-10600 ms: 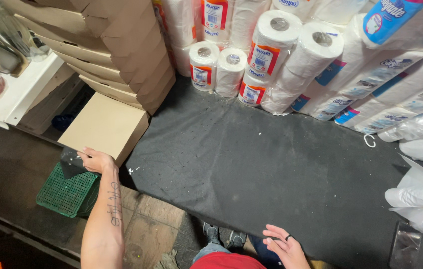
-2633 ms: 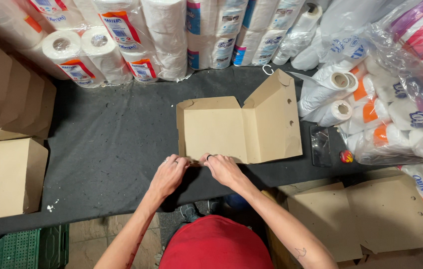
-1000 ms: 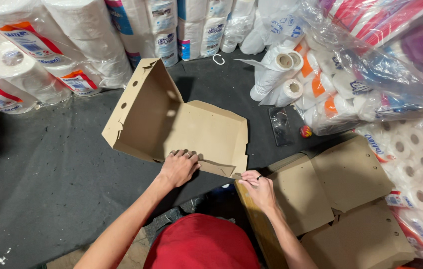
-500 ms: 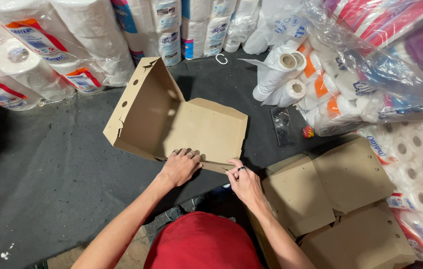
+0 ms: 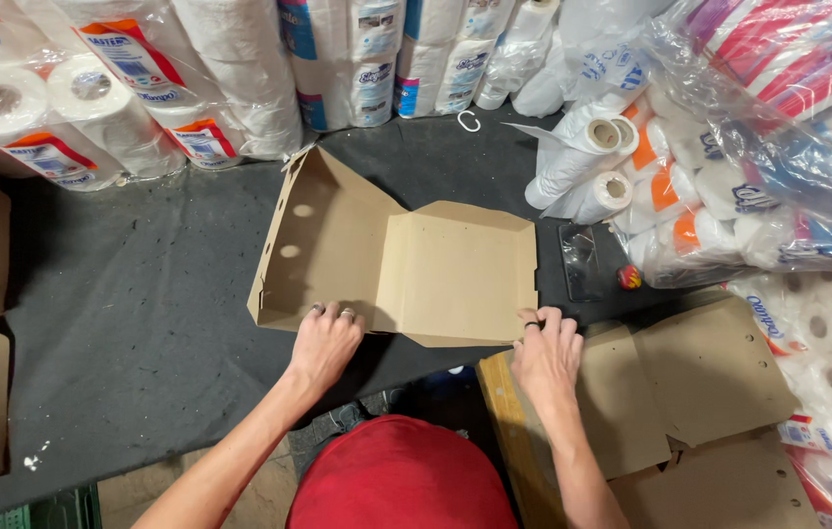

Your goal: The person folds flat cardboard pieces into small square boxes, tucking the tabs into the sides to secure the shape, and stacks the completed boxes on a pile.

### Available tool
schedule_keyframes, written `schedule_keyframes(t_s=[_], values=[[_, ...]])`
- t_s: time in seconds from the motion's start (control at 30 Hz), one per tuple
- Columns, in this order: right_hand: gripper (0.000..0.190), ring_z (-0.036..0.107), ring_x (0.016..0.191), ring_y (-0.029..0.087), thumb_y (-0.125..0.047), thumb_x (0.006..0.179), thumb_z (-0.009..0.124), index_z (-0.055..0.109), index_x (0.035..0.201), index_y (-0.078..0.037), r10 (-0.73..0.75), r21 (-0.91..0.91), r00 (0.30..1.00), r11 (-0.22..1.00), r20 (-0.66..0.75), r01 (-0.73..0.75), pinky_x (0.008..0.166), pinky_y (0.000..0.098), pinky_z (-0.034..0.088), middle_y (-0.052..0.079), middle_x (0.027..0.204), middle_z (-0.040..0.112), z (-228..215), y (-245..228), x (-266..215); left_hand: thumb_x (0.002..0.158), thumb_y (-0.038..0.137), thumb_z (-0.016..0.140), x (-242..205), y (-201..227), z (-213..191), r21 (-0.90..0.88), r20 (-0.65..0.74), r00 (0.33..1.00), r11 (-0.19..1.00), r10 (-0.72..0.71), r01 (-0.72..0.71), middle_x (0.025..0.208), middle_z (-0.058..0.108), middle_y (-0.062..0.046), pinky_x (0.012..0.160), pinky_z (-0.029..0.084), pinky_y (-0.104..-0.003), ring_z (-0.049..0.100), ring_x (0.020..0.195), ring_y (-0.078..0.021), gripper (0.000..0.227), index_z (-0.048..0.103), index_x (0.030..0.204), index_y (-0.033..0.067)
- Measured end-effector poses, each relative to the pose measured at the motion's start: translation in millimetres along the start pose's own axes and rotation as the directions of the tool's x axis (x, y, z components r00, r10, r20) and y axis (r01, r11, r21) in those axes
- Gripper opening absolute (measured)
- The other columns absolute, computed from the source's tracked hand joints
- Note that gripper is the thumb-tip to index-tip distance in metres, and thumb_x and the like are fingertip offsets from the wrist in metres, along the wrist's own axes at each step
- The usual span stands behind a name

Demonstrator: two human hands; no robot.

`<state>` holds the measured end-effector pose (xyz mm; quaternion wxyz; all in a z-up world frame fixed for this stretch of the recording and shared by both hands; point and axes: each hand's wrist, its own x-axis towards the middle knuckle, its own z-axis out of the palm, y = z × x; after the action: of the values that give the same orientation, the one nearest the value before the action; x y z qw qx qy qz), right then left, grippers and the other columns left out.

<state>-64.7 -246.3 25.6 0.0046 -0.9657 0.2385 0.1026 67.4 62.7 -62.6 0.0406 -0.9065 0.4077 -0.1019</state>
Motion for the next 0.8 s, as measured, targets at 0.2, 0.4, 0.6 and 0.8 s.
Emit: schedule_keyframes(t_s=[0.2,0.4,0.6,0.8], values=[[0.040,0.047,0.126,0.026,-0.035,0.087,0.076,0.072,0.124,-0.022,-0.480,0.234,0.876,0.847,-0.052,0.478,0.102,0.0410,0.039,-0.001,0.126,0.056,14.7,-99.5,-2.2,0.089,0.023,0.061,-12.4,-13.9,-5.8,-0.071,0.008,1.000,0.997,-0.029,0.030,0.075,0.069,0.001,0.086,0.049,-0.040,0.067,0.083,-0.0228,0.009,0.069,0.087,0.0245],[0.020,0.059,0.097,0.020,-0.037,0.086,0.076,0.076,0.083,-0.018,-0.584,0.096,0.748,0.765,-0.316,0.637,0.090,0.0365,0.044,-0.004,0.092,0.063,59.0,-140.1,23.4,0.105,0.038,0.050,-14.6,-31.3,-26.9,-0.284,0.165,0.977,0.942,-0.136,0.179,0.078,0.072,-0.001,0.088,0.050,-0.041,0.072,0.086,-0.0234,0.027,0.071,0.095,0.0246],[0.018,0.066,0.098,0.016,-0.036,0.093,0.068,0.076,0.085,-0.022,-0.597,0.125,0.742,0.747,-0.306,0.653,0.090,0.0336,0.050,-0.010,0.092,0.067,71.2,-120.1,25.0,0.109,0.044,0.041,-13.7,-43.2,-47.1,-0.549,0.477,0.857,0.696,-0.194,0.463,0.094,0.077,-0.008,0.098,0.049,-0.047,0.073,0.103,-0.0318,0.038,0.073,0.106,0.0231],[0.015,0.068,0.087,0.015,-0.031,0.093,0.069,0.073,0.081,-0.022,-0.646,0.081,0.669,0.694,-0.369,0.715,0.080,0.0311,0.055,-0.009,0.090,0.062,74.2,-119.2,20.2,0.107,0.044,0.044,-7.7,-40.8,-43.9,-0.534,0.552,0.805,0.649,-0.217,0.541,0.098,0.078,-0.008,0.100,0.049,-0.050,0.073,0.106,-0.0330,0.037,0.075,0.107,0.0236]])
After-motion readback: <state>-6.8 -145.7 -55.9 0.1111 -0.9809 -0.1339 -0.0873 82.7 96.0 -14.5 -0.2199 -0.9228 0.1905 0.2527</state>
